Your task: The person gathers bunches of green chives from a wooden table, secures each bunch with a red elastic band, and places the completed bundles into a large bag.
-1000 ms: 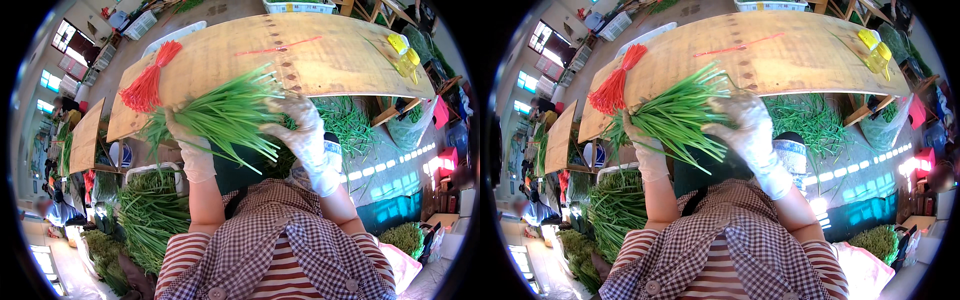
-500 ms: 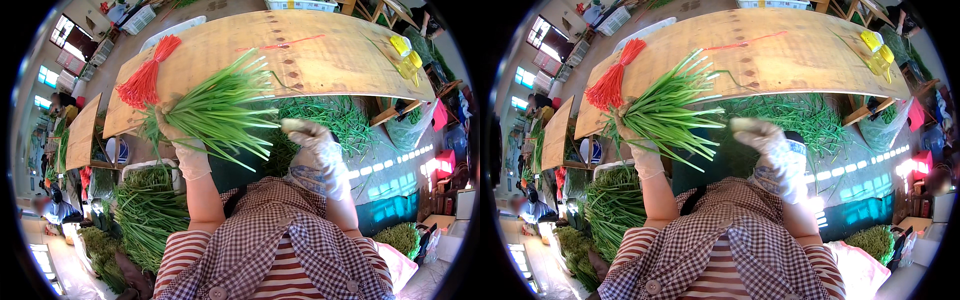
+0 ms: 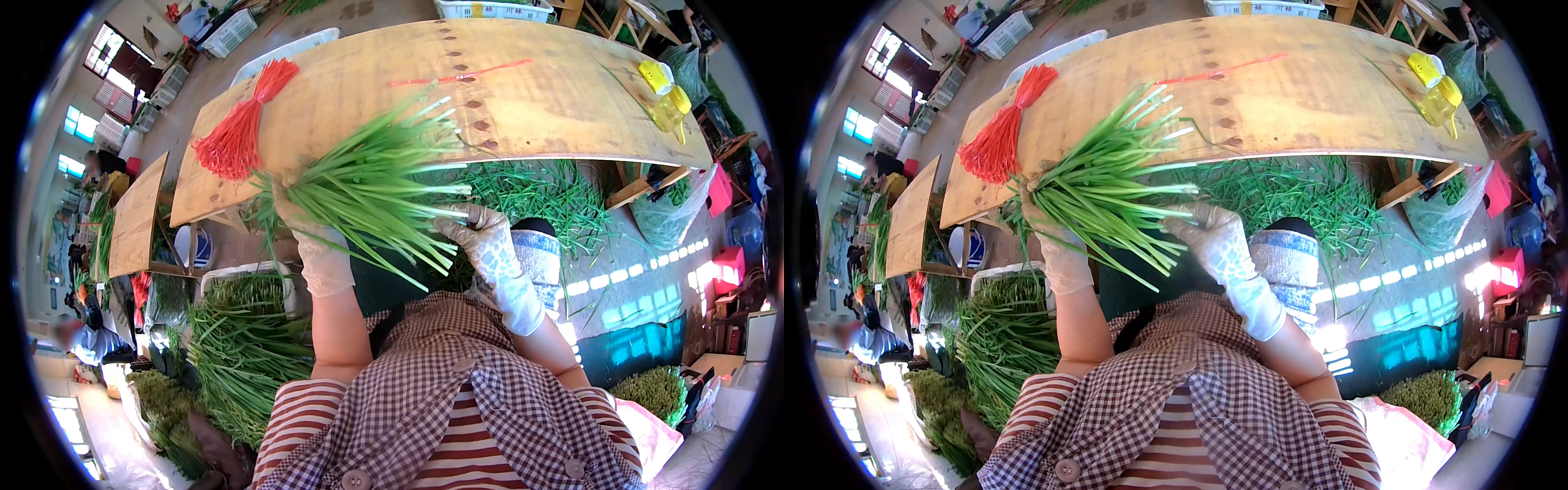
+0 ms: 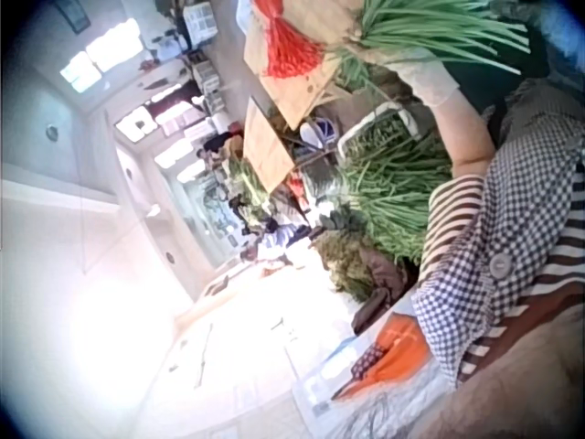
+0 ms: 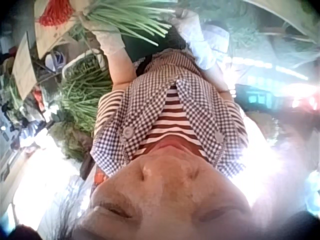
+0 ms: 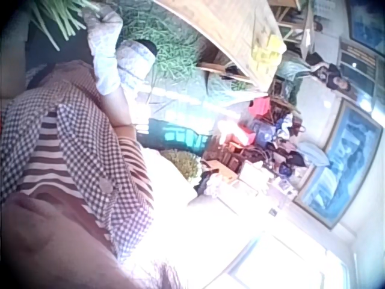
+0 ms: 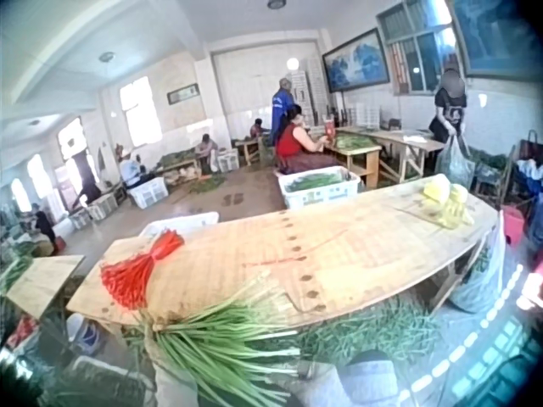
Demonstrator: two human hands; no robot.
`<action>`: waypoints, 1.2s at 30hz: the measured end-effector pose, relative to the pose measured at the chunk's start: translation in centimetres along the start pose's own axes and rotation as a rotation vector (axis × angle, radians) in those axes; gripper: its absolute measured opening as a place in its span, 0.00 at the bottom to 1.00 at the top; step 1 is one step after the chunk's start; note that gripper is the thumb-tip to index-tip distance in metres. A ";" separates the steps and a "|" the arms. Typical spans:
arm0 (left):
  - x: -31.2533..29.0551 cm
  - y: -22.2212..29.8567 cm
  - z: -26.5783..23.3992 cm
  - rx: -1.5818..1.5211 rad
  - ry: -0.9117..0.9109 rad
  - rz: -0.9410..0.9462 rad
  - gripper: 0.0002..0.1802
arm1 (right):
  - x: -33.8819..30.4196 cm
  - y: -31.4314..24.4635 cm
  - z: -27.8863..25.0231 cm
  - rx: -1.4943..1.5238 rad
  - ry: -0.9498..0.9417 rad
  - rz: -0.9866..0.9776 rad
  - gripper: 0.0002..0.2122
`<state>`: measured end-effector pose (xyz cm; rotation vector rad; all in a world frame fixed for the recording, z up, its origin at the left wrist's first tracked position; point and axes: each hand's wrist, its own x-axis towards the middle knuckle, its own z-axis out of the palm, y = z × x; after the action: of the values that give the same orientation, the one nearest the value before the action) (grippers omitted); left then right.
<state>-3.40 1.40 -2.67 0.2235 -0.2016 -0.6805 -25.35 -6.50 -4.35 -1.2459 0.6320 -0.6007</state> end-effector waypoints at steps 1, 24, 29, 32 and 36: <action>0.2 0.1 -0.5 -0.002 -0.004 0.001 0.18 | -0.2 -0.1 0.0 0.084 -0.022 -0.009 0.08; -0.7 0.1 0.7 -0.135 -0.162 -0.099 0.16 | 0.7 -1.6 -3.9 -0.457 0.292 -0.434 0.07; 0.1 2.8 -0.5 -0.136 -0.078 0.022 0.17 | -0.1 0.3 -11.9 0.134 0.493 -0.291 0.07; 0.0 4.2 -0.9 -0.078 -0.055 0.088 0.15 | -1.1 0.8 -14.9 0.556 0.170 -0.185 0.11; -1.4 6.1 -0.2 -0.011 -0.065 0.119 0.15 | -2.0 -2.5 -11.6 0.805 0.159 -0.190 0.14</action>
<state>-0.80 6.93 -1.36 0.1774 -0.2716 -0.5710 -35.25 -13.27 -3.97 -0.5034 0.3363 -0.9974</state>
